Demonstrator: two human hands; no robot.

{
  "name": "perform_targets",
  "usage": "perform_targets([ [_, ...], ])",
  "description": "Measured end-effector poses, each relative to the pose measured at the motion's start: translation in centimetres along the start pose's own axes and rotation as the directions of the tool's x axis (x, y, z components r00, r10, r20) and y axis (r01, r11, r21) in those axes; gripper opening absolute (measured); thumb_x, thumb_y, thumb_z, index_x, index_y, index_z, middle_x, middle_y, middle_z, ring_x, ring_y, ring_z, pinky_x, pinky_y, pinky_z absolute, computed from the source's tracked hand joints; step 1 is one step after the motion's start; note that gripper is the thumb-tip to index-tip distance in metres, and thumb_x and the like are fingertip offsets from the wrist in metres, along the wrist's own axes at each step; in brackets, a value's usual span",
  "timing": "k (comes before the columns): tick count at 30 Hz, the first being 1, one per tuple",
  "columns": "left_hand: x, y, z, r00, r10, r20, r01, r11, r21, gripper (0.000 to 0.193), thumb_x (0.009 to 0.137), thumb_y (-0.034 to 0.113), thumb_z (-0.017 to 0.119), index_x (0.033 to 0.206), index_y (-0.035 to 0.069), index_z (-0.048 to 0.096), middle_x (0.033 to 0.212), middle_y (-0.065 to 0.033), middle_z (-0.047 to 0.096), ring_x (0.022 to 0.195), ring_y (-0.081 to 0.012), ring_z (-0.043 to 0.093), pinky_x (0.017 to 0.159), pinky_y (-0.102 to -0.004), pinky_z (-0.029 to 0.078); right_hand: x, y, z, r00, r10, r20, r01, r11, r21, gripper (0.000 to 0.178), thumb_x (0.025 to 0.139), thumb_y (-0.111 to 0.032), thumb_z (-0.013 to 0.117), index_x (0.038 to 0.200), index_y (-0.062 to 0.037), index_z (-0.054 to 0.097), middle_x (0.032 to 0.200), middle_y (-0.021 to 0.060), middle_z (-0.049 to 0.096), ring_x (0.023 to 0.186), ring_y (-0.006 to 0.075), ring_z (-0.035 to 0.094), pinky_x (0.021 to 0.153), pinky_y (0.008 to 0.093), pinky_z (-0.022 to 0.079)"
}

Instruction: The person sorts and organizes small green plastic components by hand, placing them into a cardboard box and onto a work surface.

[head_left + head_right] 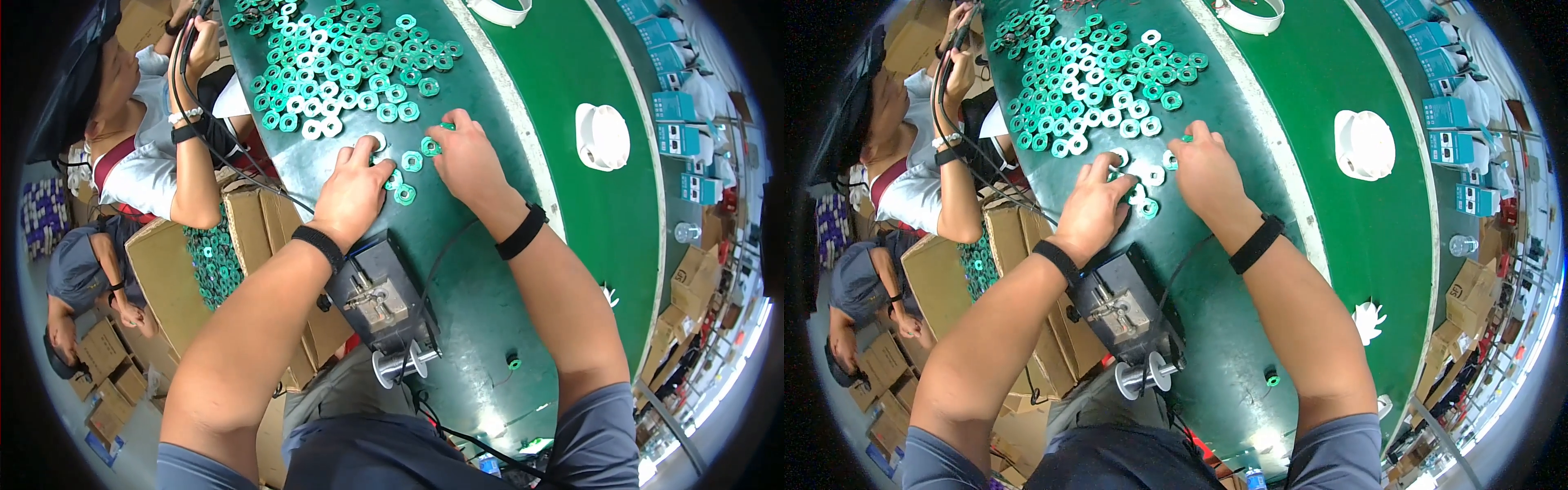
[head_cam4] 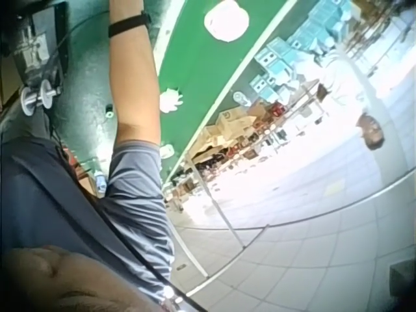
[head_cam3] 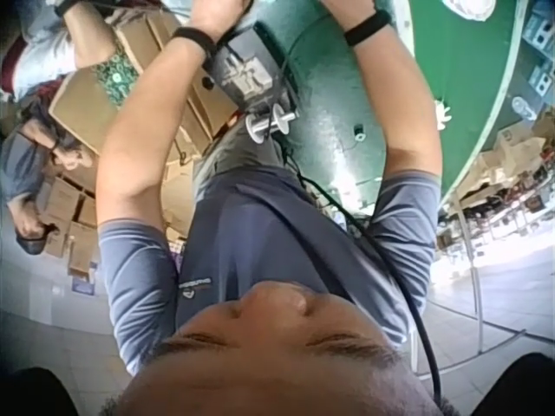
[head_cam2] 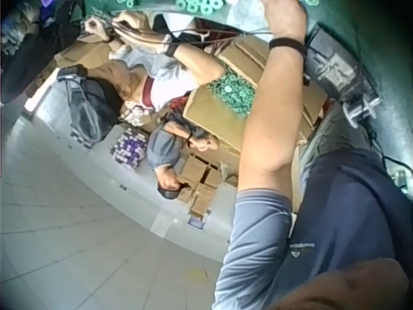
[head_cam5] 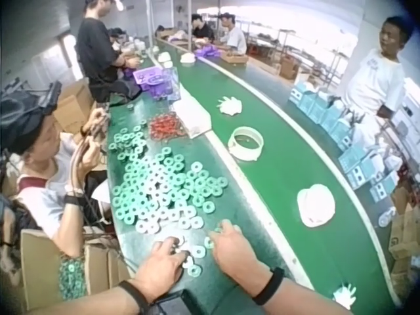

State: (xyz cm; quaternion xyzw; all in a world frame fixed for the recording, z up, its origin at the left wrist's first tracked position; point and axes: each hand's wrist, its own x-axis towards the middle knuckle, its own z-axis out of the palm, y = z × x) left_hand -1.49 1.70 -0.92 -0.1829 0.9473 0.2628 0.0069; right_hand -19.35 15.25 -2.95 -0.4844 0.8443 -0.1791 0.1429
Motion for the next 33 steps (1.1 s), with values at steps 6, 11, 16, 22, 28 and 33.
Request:
perform_targets([
  [6,-0.3,0.2,0.5,1.0,-0.009,-0.028,0.008,1.0,-0.006,0.03,0.081,-0.003,0.067,0.108,0.007,0.075,0.132,-0.0167,0.056,0.117,-0.0399,0.058,0.099,-0.047,0.057,-1.1,0.1,0.0,1.0,-0.021,0.013,0.021,1.0,0.001,0.039,0.081,-0.002,0.079,0.119,-0.0069,0.075,0.131,0.0196,0.06,0.114,0.0408,0.064,0.099,0.0472,0.056],
  [11,-0.9,-0.2,-0.3,1.0,-0.003,-0.002,0.003,1.0,-0.031,0.035,0.079,-0.005,0.068,0.111,0.007,0.076,0.13,-0.0169,0.056,0.116,-0.0396,0.058,0.101,-0.0467,0.056,-2.3,0.2,-0.5,1.0,-0.006,0.004,0.006,1.0,0.009,0.039,0.081,-0.002,0.08,0.119,-0.0066,0.075,0.13,0.0185,0.061,0.115,0.0401,0.064,0.1,0.0467,0.056],
  [16,-1.6,-0.8,-1.9,0.999,0.012,-0.052,-0.016,0.996,-0.088,0.041,0.076,-0.006,0.073,0.115,0.007,0.077,0.126,-0.0165,0.057,0.114,-0.0388,0.058,0.102,-0.0455,0.055,-3.7,-0.5,-1.9,0.999,0.044,0.013,-0.045,0.997,0.056,0.039,0.08,0.0,0.078,0.119,-0.0065,0.075,0.13,0.0193,0.061,0.113,0.0406,0.065,0.098,0.0469,0.057],
  [22,-3.2,-0.9,-5.5,0.984,0.044,-0.175,-0.067,0.99,-0.128,0.041,0.076,-0.002,0.08,0.116,0.006,0.076,0.124,-0.0171,0.057,0.111,-0.0372,0.063,0.098,-0.0438,0.054,-6.1,-2.5,-5.3,0.998,0.055,-0.001,-0.055,0.997,0.05,0.042,0.08,0.002,0.078,0.121,-0.0068,0.075,0.133,0.0214,0.062,0.114,0.0423,0.066,0.098,0.0463,0.058],
  [28,-11.7,-1.5,-11.7,0.965,-0.113,-0.238,0.042,0.958,-0.282,0.035,0.078,-0.001,0.079,0.112,0.008,0.077,0.122,-0.0144,0.057,0.105,-0.0296,0.063,0.087,-0.0395,0.056,-12.5,-7.7,-11.3,0.993,0.112,0.041,-0.114,0.992,0.057,0.044,0.081,0.004,0.079,0.123,-0.005,0.073,0.134,0.0189,0.062,0.113,0.0393,0.068,0.096,0.0444,0.058],
  [33,-24.1,-6.0,-16.2,0.936,-0.269,-0.226,0.202,0.939,-0.278,0.038,0.077,-0.003,0.081,0.113,0.009,0.076,0.127,-0.0069,0.055,0.109,-0.02,0.064,0.076,-0.0288,0.056,-21.2,-15.0,-17.2,0.971,0.205,0.124,-0.208,0.978,0.01,0.05,0.078,0.016,0.073,0.124,-0.003,0.072,0.136,0.0155,0.058,0.112,0.0301,0.068,0.081,0.0345,0.061],
])
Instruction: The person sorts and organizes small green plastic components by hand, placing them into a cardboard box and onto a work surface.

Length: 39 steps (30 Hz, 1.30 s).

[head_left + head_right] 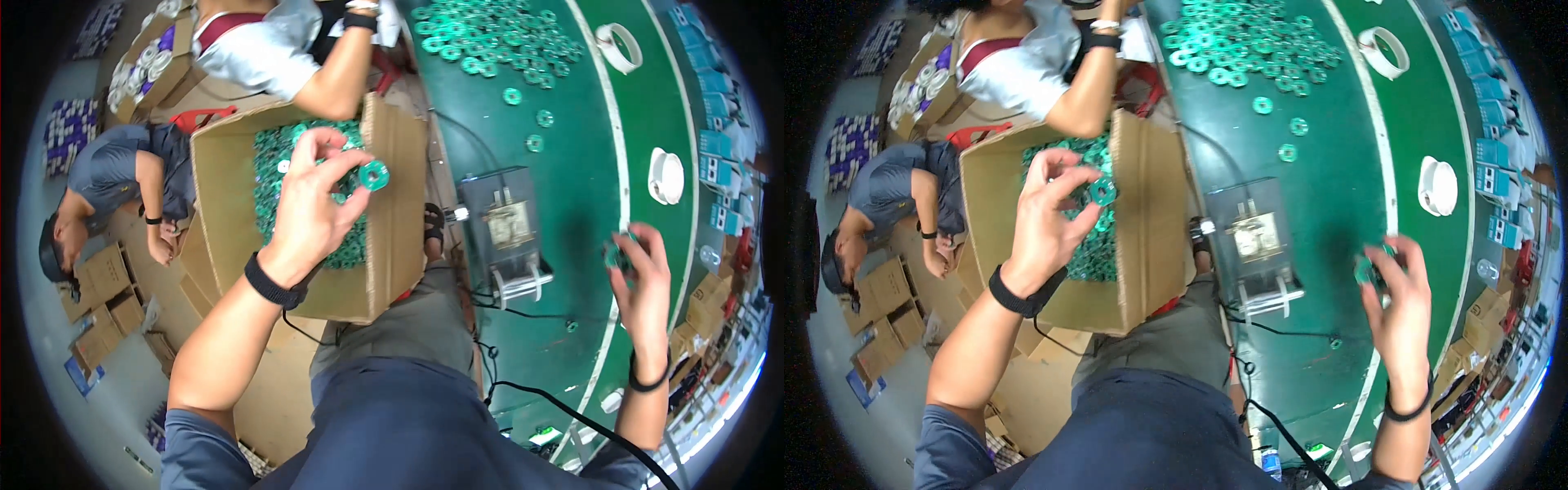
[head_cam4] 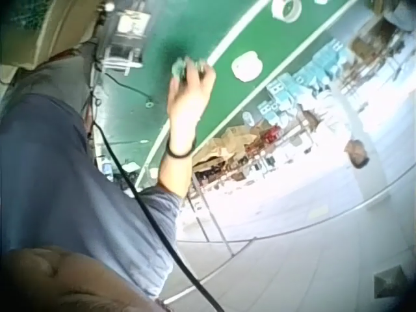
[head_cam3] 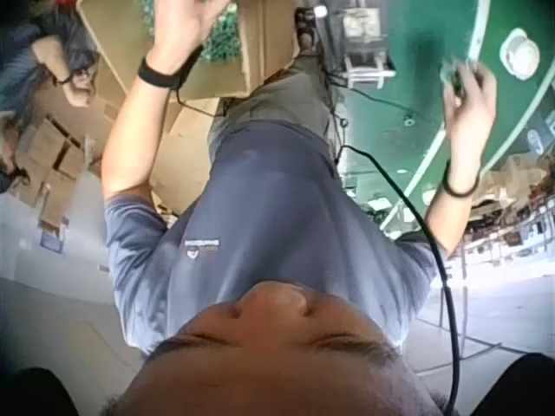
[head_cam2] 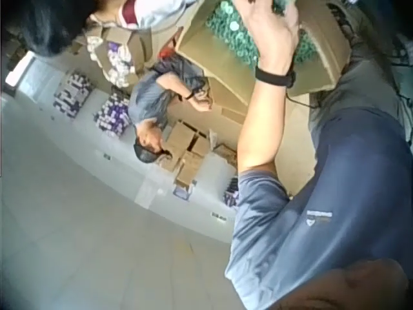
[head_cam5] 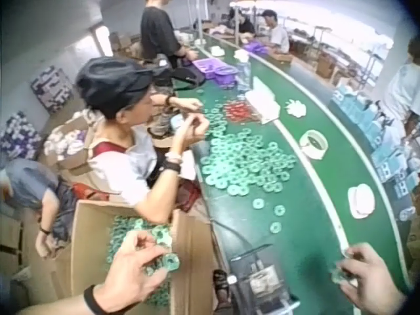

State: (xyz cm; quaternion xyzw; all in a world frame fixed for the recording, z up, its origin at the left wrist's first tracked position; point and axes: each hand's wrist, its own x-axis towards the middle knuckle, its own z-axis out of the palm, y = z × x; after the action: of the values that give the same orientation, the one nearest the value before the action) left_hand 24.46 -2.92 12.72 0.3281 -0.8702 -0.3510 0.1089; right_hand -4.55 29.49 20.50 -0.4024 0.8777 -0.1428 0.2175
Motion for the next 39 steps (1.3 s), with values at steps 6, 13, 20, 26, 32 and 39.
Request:
perform_targets([
  [6,-13.1,-9.8,-7.5,0.985,-0.164,-0.053,0.163,0.986,-0.023,0.035,0.078,-0.001,0.082,0.111,0.008,0.077,0.124,-0.0084,0.055,0.106,-0.0214,0.061,0.074,-0.0306,0.057,-9.5,-11.5,1.1,0.977,0.022,0.213,-0.015,0.999,-0.034,0.048,0.074,0.011,0.077,0.12,-0.0037,0.074,0.134,0.0166,0.058,0.115,0.0329,0.067,0.085,0.0371,0.062],
  [13,-24.7,-18.7,-11.1,0.941,-0.329,-0.074,0.315,0.936,-0.159,0.032,0.08,0.001,0.083,0.11,0.008,0.077,0.125,-0.0085,0.055,0.106,-0.0199,0.061,0.073,-0.0289,0.056,-11.1,-26.4,12.0,0.862,-0.317,0.396,0.252,0.945,0.208,0.048,0.076,-0.002,0.083,0.123,-0.0085,0.074,0.131,0.017,0.06,0.117,0.0376,0.065,0.097,0.0444,0.058],
  [20,-29.7,-24.0,-10.3,0.912,-0.403,-0.082,0.371,0.892,-0.259,0.032,0.079,0.0,0.083,0.109,0.007,0.077,0.127,-0.0099,0.055,0.107,-0.022,0.063,0.071,-0.0296,0.058,-3.7,-33.7,31.5,0.853,-0.43,0.296,0.317,0.878,0.359,0.046,0.082,-0.002,0.081,0.126,-0.0044,0.072,0.132,0.0204,0.059,0.114,0.0407,0.066,0.098,0.0448,0.058],
  [26,-30.1,-25.5,-9.5,0.863,-0.494,-0.105,0.436,0.834,-0.339,0.033,0.078,0.0,0.083,0.109,0.006,0.076,0.128,-0.0108,0.056,0.106,-0.0239,0.063,0.071,-0.0301,0.057,4.9,-32.6,40.8,0.905,-0.296,0.305,0.239,0.948,0.209,0.044,0.079,-0.006,0.083,0.123,-0.0038,0.075,0.124,0.0237,0.064,0.116,0.0423,0.065,0.103,0.0467,0.055],
  [32,-29.6,-26.6,-7.6,0.83,-0.546,-0.116,0.449,0.777,-0.441,0.036,0.076,0.0,0.082,0.111,0.008,0.075,0.128,-0.0123,0.056,0.108,-0.0274,0.062,0.078,-0.0355,0.059,10.6,-34.2,45.3,0.879,-0.325,0.349,0.317,0.945,0.081,0.044,0.081,-0.005,0.08,0.125,-0.0063,0.075,0.132,0.0247,0.062,0.117,0.0428,0.065,0.105,0.0464,0.055],
  [39,-29.9,-27.1,-7.0,0.858,-0.501,-0.115,0.414,0.805,-0.424,0.04,0.074,-0.001,0.081,0.113,0.009,0.075,0.127,-0.0155,0.057,0.108,-0.0334,0.062,0.095,-0.0416,0.055,10.5,-37.2,54.3,0.711,-0.545,0.444,0.58,0.812,0.068,0.043,0.082,0.001,0.073,0.125,-0.006,0.074,0.139,0.0234,0.059,0.119,0.0431,0.064,0.103,0.0464,0.056],
])
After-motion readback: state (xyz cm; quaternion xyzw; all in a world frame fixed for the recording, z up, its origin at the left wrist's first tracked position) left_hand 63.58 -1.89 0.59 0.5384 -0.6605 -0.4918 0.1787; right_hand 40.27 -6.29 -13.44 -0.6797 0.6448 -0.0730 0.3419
